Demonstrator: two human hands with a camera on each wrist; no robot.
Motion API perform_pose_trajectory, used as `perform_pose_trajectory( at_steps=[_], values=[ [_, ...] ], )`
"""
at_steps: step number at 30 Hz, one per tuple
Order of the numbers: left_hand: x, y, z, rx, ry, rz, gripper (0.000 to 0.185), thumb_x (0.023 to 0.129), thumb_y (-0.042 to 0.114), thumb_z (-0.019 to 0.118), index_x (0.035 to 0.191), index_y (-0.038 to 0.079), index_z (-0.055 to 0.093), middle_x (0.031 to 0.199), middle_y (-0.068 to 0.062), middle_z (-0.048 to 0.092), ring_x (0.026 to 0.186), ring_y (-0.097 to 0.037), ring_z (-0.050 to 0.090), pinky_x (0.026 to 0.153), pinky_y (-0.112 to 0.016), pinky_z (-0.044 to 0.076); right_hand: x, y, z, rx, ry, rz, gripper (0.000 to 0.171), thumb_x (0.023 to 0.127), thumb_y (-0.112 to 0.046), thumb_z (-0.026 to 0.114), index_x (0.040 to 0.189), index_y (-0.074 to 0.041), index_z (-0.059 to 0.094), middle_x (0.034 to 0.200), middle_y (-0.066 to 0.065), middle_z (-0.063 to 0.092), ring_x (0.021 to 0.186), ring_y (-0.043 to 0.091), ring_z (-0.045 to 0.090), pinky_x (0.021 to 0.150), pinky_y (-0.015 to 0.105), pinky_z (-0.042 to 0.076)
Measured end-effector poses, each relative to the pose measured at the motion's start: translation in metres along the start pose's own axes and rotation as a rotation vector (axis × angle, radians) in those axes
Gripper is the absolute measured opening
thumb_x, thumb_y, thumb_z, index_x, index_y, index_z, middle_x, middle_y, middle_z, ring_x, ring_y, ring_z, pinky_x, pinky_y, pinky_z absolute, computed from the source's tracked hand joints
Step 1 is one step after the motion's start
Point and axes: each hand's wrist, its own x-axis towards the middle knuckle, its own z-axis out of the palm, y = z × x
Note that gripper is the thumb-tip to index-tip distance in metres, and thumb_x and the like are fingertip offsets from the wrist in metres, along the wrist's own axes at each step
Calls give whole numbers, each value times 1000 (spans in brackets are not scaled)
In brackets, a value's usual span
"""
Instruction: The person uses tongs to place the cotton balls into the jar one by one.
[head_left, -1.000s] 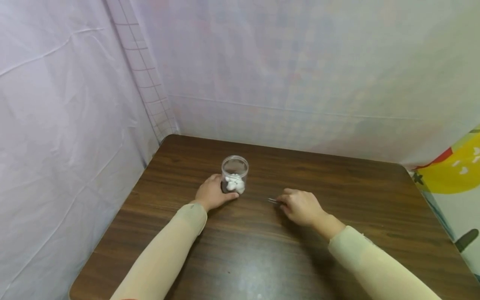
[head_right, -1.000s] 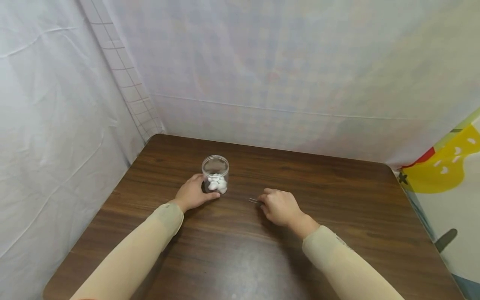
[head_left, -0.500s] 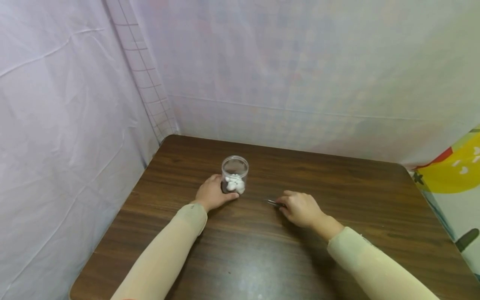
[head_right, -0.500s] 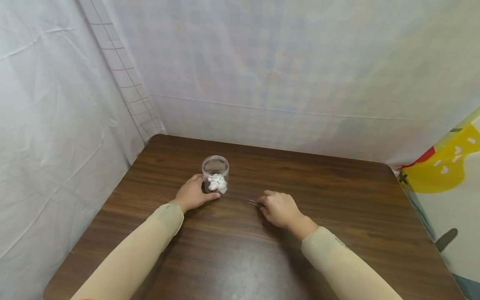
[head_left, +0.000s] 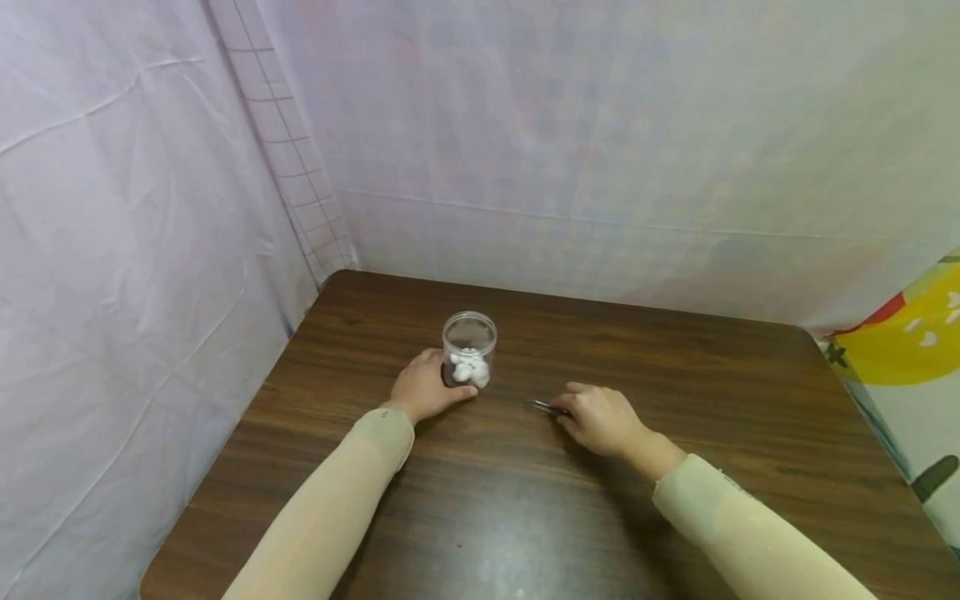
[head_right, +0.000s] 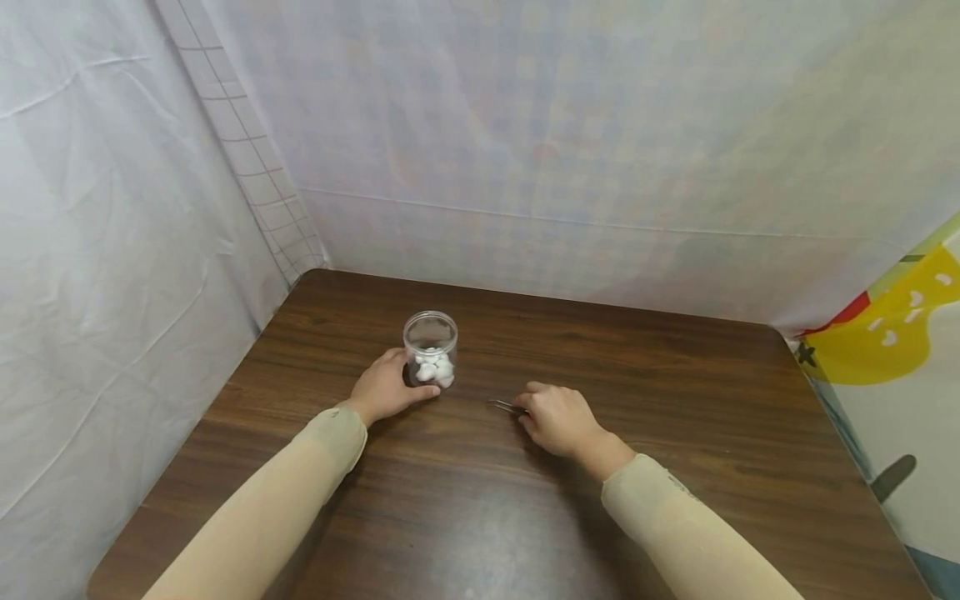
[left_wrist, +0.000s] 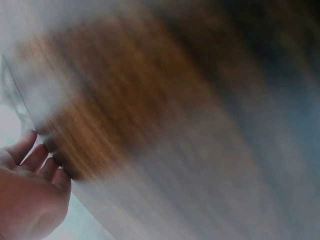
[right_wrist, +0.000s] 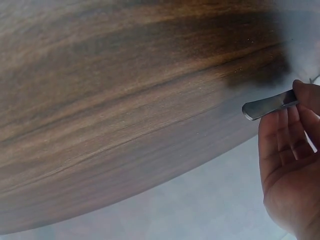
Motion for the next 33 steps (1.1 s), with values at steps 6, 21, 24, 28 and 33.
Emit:
perform_pose_trajectory(
  at_steps=[6,21,24,28,33],
  values=[
    [0,1,-1,-2,1,0,90,79,64,74,142,4,51,145,-11,49,133,-30,45,109,-46,37,0,1,1,2,2,-6,23,82,-16,80,105,-11,76,87,-3,61,69,16,63,54,38,53],
    [-1,2,-3,-3,8,6,88,80,62,75,141,4,52,144,-11,49,132,-31,46,108,-47,37,0,0,2,16,-3,-5,23,82,-15,80,105,-12,76,88,-3,62,70,15,63,55,37,53],
    [-1,2,-3,-7,-1,-2,89,80,63,75,142,4,51,145,-11,49,132,-31,46,108,-46,38,0,0,3,12,1,-4,23,82,-16,80,105,-12,76,89,-4,63,70,15,63,54,36,53],
    [-1,1,-2,-10,-11,-11,90,80,63,74,143,4,50,146,-10,48,133,-30,45,108,-46,37,-1,0,3,14,8,-1,24,82,-16,80,105,-13,76,90,-4,63,71,15,64,55,37,53],
    [-1,1,-1,-11,-8,-11,91,79,63,75,143,4,50,146,-11,48,133,-30,46,108,-46,38,-2,1,4,11,0,9,25,82,-18,79,107,-13,75,93,-3,65,75,18,66,57,39,55]
  ],
)
